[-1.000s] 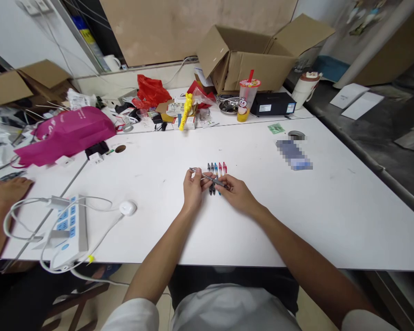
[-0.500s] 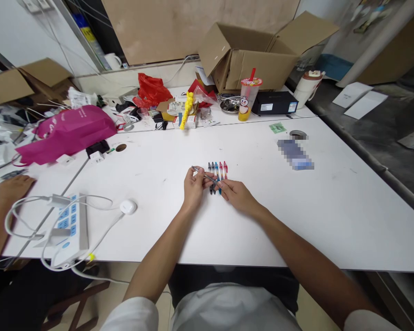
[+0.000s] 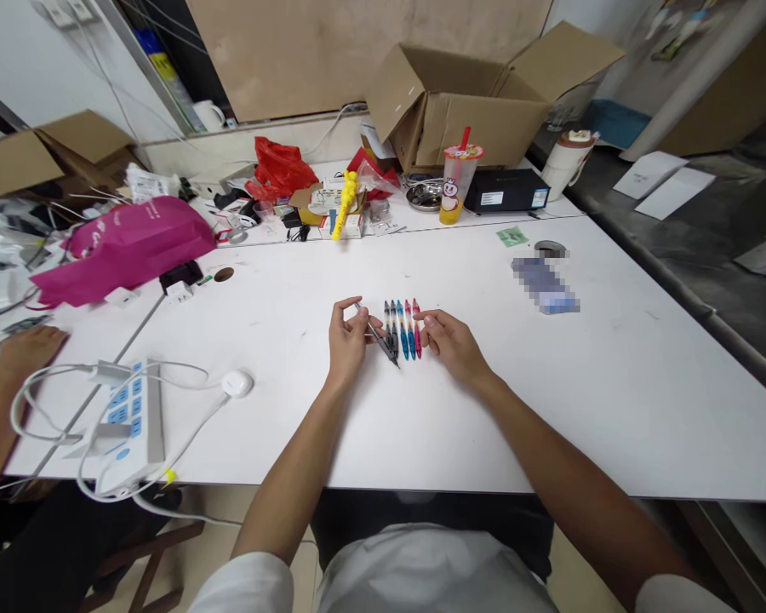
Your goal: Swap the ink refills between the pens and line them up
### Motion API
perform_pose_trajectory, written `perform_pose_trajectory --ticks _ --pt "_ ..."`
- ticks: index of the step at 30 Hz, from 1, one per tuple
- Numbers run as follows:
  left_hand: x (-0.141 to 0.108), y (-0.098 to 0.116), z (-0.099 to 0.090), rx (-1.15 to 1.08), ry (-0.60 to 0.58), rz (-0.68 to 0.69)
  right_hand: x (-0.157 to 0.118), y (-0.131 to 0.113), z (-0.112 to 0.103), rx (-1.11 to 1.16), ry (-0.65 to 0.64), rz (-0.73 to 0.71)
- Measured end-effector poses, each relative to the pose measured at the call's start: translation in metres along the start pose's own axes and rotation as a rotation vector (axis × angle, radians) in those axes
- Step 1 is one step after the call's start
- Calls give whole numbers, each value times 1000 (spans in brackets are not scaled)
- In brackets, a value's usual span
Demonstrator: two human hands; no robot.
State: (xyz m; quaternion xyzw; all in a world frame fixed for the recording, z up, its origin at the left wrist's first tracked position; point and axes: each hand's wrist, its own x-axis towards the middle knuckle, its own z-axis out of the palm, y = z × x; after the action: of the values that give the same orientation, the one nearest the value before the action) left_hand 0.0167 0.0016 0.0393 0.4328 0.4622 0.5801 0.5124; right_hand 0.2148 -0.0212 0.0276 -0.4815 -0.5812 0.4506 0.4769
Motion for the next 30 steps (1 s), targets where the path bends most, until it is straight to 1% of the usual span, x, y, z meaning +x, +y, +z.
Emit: perform_pose_trajectory --ticks 3,7,9,11,12,13,15,17,18,19,21,26,30 --pt "3 1 -4 19 -9 4 1 -1 -4 -11 12 -6" --pt "7 0 -10 68 -81 5 3 -2 -8 -77 54 -27" --pt "9 0 -13 95 -104 -6 6 -1 -18 -172 130 -62" --pt "12 -1 -17 121 -92 -27 10 1 -37 -305 264 -58" --pt "14 -2 -19 136 -74 -41 12 2 -50 -374 333 -8" --pt "16 -3 -22 152 -51 -55 12 4 -64 -456 410 75" --pt "20 -6 -28 191 -1 -84 11 7 -94 -664 509 302" --pt "23 -10 -34 260 35 -98 8 11 -119 -797 508 531" --pt "24 -11 -37 318 51 -99 6 13 -129 -834 509 628" --pt "26 -12 -39 388 70 -91 3 14 -135 -859 515 666" --pt "27 -14 -43 515 93 -76 0 13 -142 -884 537 689" --pt "27 -11 -47 677 45 -148 -4 4 -139 -870 490 750" --pt "25 -7 -46 768 45 -142 -3 3 -140 -883 469 768"
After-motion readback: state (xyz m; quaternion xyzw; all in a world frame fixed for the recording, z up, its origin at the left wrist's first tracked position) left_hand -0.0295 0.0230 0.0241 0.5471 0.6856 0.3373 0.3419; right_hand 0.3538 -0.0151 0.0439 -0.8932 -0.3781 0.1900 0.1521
